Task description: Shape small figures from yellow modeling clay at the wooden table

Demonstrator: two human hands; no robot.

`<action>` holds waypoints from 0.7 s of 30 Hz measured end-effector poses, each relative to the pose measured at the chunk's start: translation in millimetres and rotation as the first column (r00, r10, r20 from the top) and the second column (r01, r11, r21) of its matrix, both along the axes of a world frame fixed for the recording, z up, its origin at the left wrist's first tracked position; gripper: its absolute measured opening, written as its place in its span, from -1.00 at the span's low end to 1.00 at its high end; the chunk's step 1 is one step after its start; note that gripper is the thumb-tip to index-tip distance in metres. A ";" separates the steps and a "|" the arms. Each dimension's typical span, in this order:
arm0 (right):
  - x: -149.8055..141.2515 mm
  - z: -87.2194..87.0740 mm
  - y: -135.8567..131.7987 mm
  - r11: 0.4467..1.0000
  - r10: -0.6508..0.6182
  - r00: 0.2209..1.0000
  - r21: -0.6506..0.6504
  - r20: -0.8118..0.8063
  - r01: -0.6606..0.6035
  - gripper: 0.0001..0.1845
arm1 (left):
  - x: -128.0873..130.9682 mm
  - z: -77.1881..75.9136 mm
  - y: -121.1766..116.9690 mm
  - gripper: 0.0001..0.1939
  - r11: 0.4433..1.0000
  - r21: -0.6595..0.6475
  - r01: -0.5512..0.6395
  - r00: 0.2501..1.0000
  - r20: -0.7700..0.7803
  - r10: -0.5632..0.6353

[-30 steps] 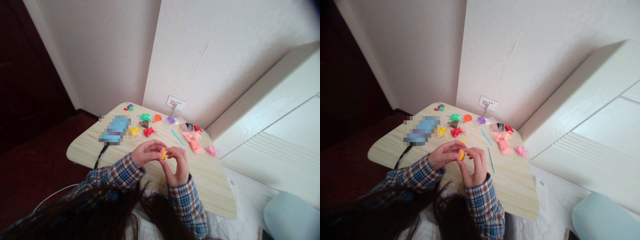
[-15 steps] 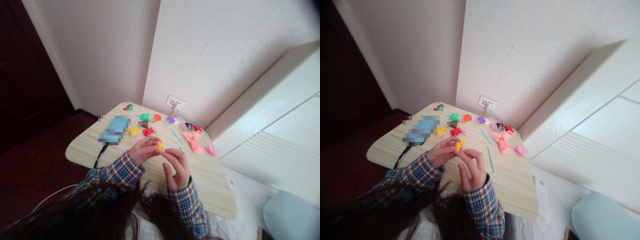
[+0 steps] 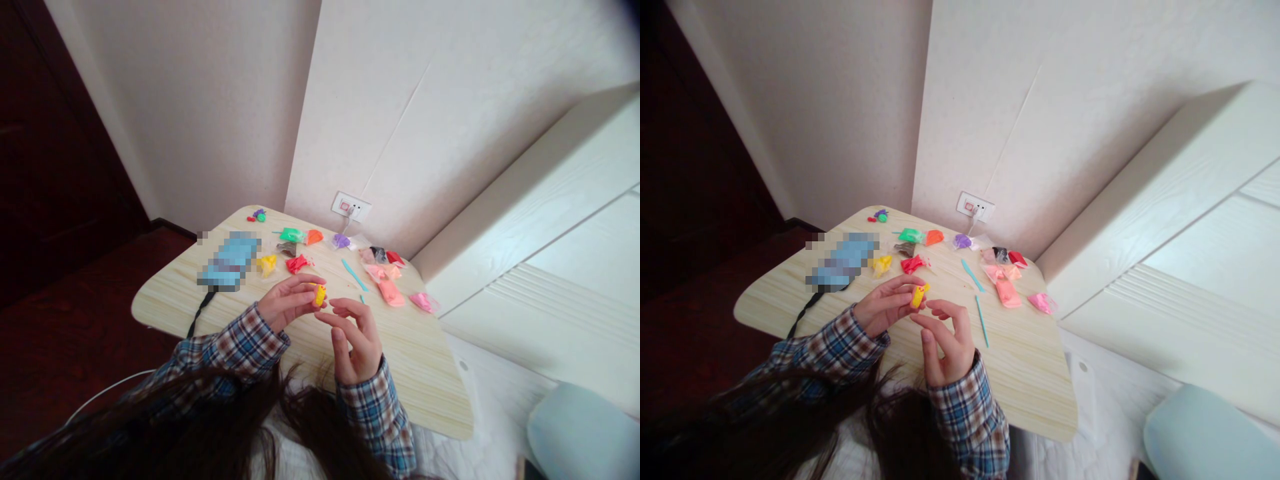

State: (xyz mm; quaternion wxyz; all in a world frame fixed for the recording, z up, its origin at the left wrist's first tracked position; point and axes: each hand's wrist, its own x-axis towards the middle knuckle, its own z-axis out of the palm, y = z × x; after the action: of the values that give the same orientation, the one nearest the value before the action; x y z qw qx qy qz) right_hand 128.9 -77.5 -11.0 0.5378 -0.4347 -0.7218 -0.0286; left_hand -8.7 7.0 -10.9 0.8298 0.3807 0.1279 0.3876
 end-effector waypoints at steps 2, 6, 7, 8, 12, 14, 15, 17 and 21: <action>0.3 0.0 -0.2 1.000 -0.009 1.000 -0.002 0.004 0.009 -0.59 | -0.1 0.0 -0.1 -0.70 1.000 0.005 0.004 1.000 -0.001 -0.004; 0.7 -0.1 -0.4 0.999 -0.021 1.000 -0.026 -0.001 0.021 -0.57 | 0.3 1.4 -0.4 -0.71 1.000 0.011 0.004 1.000 0.002 -0.004; 0.8 -0.2 -0.6 1.000 -0.018 1.000 -0.022 0.003 0.018 -0.59 | 0.5 1.8 -0.5 -0.71 1.000 0.019 0.004 1.000 0.005 -0.005; 0.9 -0.3 -0.8 1.000 -0.017 1.000 -0.015 0.005 0.017 -0.61 | 0.7 2.2 -0.8 -0.71 1.000 0.027 0.003 1.000 0.007 -0.004; 0.8 -0.4 -0.7 0.999 -0.045 0.999 -0.018 -0.010 0.045 -0.59 | 1.5 2.9 -1.5 -0.72 1.000 0.029 0.001 1.000 -0.006 -0.001; 0.8 -0.5 -0.1 0.999 -0.049 0.999 -0.022 -0.017 0.049 -0.57 | 1.5 2.7 -1.7 -0.72 1.000 0.018 0.003 1.000 -0.016 -0.002; 0.9 -0.5 0.2 0.999 -0.046 0.999 -0.020 -0.015 0.046 -0.57 | 1.4 2.5 -1.7 -0.72 1.000 0.017 0.006 1.000 -0.020 -0.005; 1.2 -0.7 0.6 0.999 -0.047 0.999 -0.012 -0.012 0.047 -0.57 | 0.9 1.9 -1.7 -0.71 1.000 0.018 0.015 1.000 -0.025 -0.014; 1.7 -1.0 0.9 0.998 -0.061 0.998 -0.007 -0.015 0.061 -0.56 | 0.0 0.6 -1.7 -0.70 1.000 0.018 0.020 0.999 -0.042 -0.020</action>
State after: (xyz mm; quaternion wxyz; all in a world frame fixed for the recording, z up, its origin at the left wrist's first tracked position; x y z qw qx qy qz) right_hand 130.6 -76.6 -12.0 0.5406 -0.4583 -0.7043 -0.0392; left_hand -8.7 5.3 -10.3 0.8272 0.3977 0.1376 0.3724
